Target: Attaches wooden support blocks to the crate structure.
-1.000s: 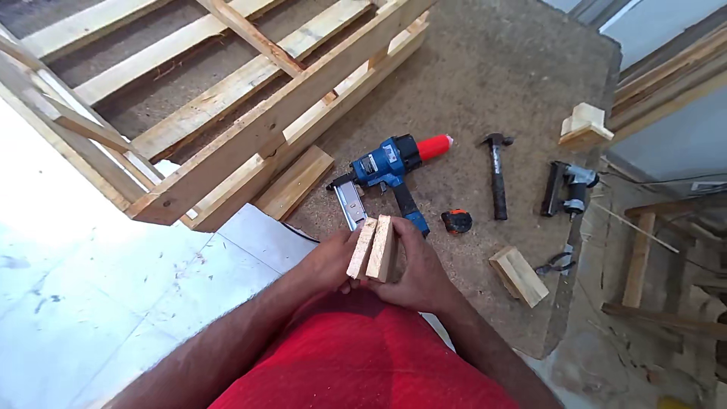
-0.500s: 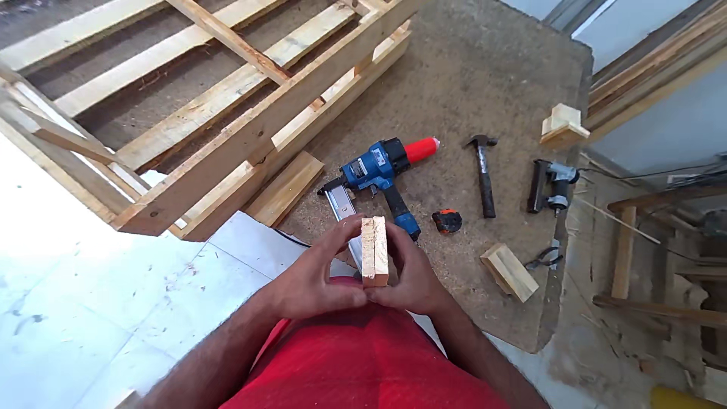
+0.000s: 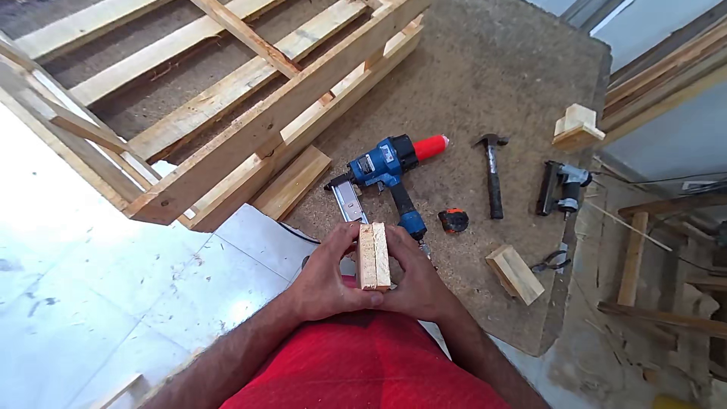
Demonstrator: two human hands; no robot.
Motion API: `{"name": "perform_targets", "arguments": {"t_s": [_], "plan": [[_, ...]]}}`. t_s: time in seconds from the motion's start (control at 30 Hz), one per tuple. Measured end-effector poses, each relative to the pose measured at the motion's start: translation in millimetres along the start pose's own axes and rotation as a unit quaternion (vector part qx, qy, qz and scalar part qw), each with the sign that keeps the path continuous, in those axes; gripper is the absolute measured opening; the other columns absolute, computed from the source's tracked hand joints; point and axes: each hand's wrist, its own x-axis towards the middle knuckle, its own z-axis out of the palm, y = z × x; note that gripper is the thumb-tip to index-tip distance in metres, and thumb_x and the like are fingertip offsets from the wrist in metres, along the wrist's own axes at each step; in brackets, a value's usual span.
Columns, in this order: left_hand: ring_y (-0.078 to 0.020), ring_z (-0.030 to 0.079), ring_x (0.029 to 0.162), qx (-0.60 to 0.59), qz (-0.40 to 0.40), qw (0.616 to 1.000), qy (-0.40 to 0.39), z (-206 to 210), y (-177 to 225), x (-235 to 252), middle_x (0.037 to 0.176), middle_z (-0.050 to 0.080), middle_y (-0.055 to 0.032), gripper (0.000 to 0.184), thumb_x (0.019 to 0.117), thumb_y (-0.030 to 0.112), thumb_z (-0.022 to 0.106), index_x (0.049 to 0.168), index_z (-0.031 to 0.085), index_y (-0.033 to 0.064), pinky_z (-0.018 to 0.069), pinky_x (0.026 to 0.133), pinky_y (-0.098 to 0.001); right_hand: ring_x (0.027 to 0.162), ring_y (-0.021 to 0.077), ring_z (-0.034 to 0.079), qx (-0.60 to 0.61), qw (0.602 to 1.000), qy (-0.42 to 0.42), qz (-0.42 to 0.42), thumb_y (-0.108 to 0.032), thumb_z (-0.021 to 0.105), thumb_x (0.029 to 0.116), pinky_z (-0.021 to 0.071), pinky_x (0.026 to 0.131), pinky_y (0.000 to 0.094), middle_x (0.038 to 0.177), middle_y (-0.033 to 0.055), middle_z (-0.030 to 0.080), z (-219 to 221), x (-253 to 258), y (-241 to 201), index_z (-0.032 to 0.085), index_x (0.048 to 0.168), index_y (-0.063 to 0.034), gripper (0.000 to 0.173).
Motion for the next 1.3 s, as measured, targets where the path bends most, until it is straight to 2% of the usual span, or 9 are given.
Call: {"name": "perform_targets", "arguments": {"t_s": [0.47, 0.6, 0.67, 0.73, 0.8, 0.83, 0.9, 1.0, 1.3], "plan": [[-0.0156, 0.063, 0.116, 0.026, 0.007, 1.000, 0.014, -2, -2, 8, 0.127, 0.060, -0.0036, 0.092, 0.0581, 0.044, 0.096, 0.134, 0.058, 0.0086, 0.0606, 0.097, -0.0373, 0.125, 0.0128, 0.056, -0.009, 0.999, -0.032, 0.005, -0.052, 0.093, 0.0661, 0.0565, 0.102, 0.0351, 0.140, 0.0053, 0.051, -6, 7, 1, 0.047, 0.152, -0.0136, 0.105], [-0.0156, 0.063, 0.116, 0.108, 0.042, 0.993, 0.036, -6, 1, 17, 0.129, 0.060, -0.0058, 0.089, 0.0577, 0.040, 0.096, 0.131, 0.059, 0.0060, 0.0594, 0.098, -0.0371, 0.130, 0.0172, 0.055, 0.018, 0.997, -0.062, 0.037, -0.073, 0.084, 0.0611, 0.0553, 0.103, 0.0426, 0.152, 0.0068, 0.045, -22, 10, -1, 0.033, 0.161, -0.0144, 0.126], [-0.0160, 0.063, 0.115, 0.224, 0.067, 0.971, 0.053, -11, 4, 25, 0.129, 0.061, -0.0089, 0.089, 0.0583, 0.047, 0.094, 0.130, 0.061, 0.0044, 0.0587, 0.097, -0.0371, 0.120, 0.0164, 0.064, 0.055, 0.996, -0.030, 0.063, -0.087, 0.066, 0.0706, 0.0602, 0.096, 0.0401, 0.143, 0.0054, 0.059, -30, 12, -8, 0.040, 0.157, -0.0094, 0.119], [-0.0225, 0.061, 0.118, 0.335, 0.091, 0.937, 0.048, -12, 7, 31, 0.128, 0.062, -0.0121, 0.086, 0.0598, 0.048, 0.090, 0.129, 0.063, 0.0052, 0.0561, 0.099, -0.0420, 0.088, 0.0110, 0.074, 0.021, 0.992, 0.021, 0.123, -0.079, 0.063, 0.0817, 0.0658, 0.073, 0.0361, 0.106, -0.0007, 0.076, -25, 18, -19, 0.065, 0.131, -0.0114, 0.084], [-0.0278, 0.061, 0.119, 0.414, 0.103, 0.904, 0.028, -10, 8, 36, 0.128, 0.063, -0.0123, 0.081, 0.0622, 0.048, 0.086, 0.128, 0.064, 0.0065, 0.0541, 0.098, -0.0485, 0.061, 0.0100, 0.067, -0.086, 0.979, 0.041, 0.181, -0.062, 0.071, 0.0862, 0.0586, 0.053, 0.0369, 0.073, -0.0041, 0.069, -14, 28, -25, 0.069, 0.098, -0.0175, 0.046], [-0.0293, 0.061, 0.119, 0.441, 0.098, 0.892, 0.021, -10, 7, 38, 0.129, 0.063, -0.0119, 0.080, 0.0636, 0.051, 0.085, 0.128, 0.064, 0.0077, 0.0533, 0.097, -0.0507, 0.057, 0.0109, 0.065, -0.110, 0.974, 0.043, 0.195, -0.053, 0.072, 0.0880, 0.0561, 0.050, 0.0376, 0.068, -0.0035, 0.066, -10, 32, -24, 0.067, 0.092, -0.0183, 0.035], [-0.0285, 0.058, 0.122, 0.470, 0.073, 0.880, 0.000, -18, 7, 36, 0.133, 0.061, -0.0096, 0.086, 0.0667, 0.059, 0.083, 0.135, 0.061, 0.0118, 0.0500, 0.099, -0.0515, 0.062, 0.0144, 0.069, -0.027, 0.977, 0.039, 0.206, -0.040, 0.071, 0.0924, 0.0595, 0.053, 0.0385, 0.076, 0.0007, 0.072, -11, 34, -14, 0.070, 0.100, -0.0159, 0.025], [-0.0273, 0.055, 0.128, 0.454, 0.035, 0.890, -0.010, -43, 7, 19, 0.138, 0.058, -0.0092, 0.093, 0.0674, 0.062, 0.082, 0.141, 0.056, 0.0118, 0.0478, 0.106, -0.0505, 0.080, 0.0233, 0.074, 0.213, 0.961, 0.016, 0.175, -0.026, 0.066, 0.0969, 0.0640, 0.069, 0.0421, 0.098, 0.0140, 0.075, -21, 28, 6, 0.068, 0.121, -0.0060, 0.032], [-0.0219, 0.058, 0.125, 0.380, 0.047, 0.923, 0.033, -54, -1, -12, 0.133, 0.059, -0.0087, 0.090, 0.0574, 0.059, 0.086, 0.127, 0.060, 0.0077, 0.0533, 0.102, -0.0429, 0.081, 0.0200, 0.073, 0.343, 0.924, -0.021, 0.167, -0.031, 0.073, 0.0918, 0.0626, 0.071, 0.0391, 0.097, 0.0154, 0.073, -15, 22, 23, 0.069, 0.117, -0.0048, 0.037]]}}
